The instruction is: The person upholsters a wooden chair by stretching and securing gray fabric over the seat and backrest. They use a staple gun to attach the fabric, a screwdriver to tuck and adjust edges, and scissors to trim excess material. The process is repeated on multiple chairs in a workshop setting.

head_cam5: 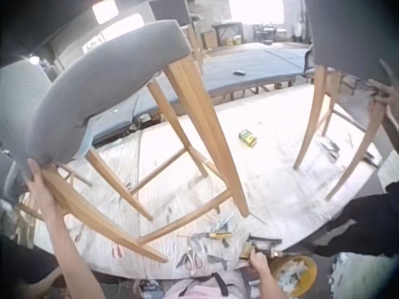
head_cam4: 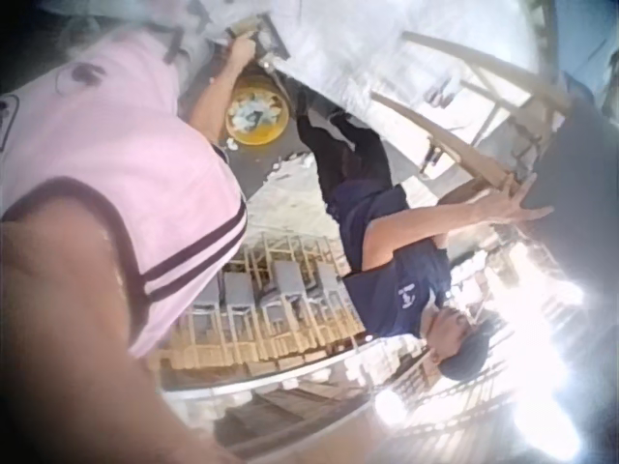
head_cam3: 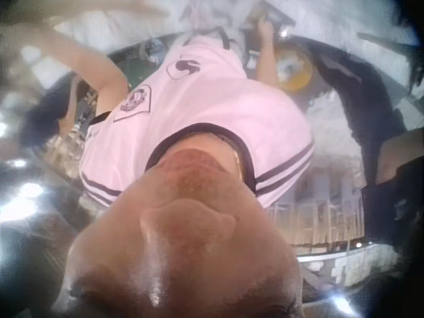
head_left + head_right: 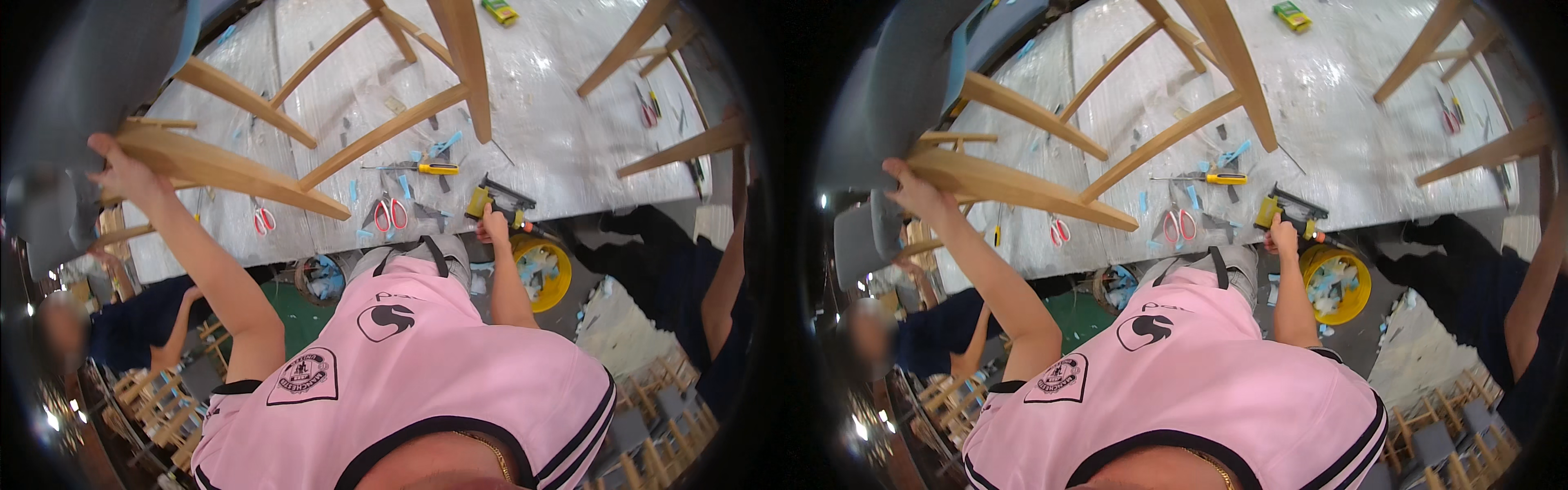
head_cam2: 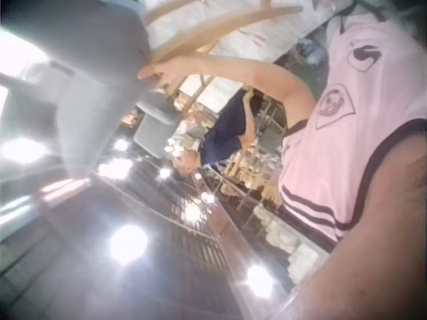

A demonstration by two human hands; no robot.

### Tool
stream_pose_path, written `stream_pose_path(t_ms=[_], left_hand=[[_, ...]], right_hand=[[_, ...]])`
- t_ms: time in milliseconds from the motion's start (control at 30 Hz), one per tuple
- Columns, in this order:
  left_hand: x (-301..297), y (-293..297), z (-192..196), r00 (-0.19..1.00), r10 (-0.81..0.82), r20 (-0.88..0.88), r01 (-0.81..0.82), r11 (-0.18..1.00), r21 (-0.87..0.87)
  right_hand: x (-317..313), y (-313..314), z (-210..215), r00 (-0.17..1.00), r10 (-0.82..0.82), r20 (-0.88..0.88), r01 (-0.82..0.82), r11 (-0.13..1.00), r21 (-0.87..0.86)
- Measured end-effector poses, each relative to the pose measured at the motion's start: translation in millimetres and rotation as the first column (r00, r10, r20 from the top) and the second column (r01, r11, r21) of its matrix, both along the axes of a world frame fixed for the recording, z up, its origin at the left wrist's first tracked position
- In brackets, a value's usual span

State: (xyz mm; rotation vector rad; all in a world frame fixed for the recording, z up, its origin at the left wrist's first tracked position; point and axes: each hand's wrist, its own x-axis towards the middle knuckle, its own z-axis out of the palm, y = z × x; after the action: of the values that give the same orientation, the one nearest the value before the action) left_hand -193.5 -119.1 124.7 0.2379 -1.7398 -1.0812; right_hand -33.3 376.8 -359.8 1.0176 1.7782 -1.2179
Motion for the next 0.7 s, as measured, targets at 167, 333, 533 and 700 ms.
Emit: stream_pose_path(t_ms=[167, 333, 533, 700], left_hand=[[-14.1, -0.8, 2.8, 0.989, 0.145, -0.038, -0.149, 0.979, -0.14], [-3.7, 16.4, 2.6, 0.995, 0.104, -0.008, -0.104, 0.994, -0.043], [25.6, 73.0, -19.8, 0.985, 0.126, -0.115, -0.142, 0.978, -0.15], [19.6, 133.0, -6.4, 0.856, -0.482, -0.184, 0.458, 0.545, 0.703]], right_hand=[[-103.1, -52.0, 33.5, 0.569, 0.598, -0.565, -0.396, 0.801, 0.449], [-139.5, -96.6, -20.1, 0.132, 0.871, -0.473, -0.583, 0.454, 0.674], [-138.8, -74.0, -57.9, 0.306, 0.746, -0.592, -0.618, 0.628, 0.473], [-77.5, -0.8, 28.1, 0.383, 0.629, -0.676, -0.67, 0.693, 0.265]])
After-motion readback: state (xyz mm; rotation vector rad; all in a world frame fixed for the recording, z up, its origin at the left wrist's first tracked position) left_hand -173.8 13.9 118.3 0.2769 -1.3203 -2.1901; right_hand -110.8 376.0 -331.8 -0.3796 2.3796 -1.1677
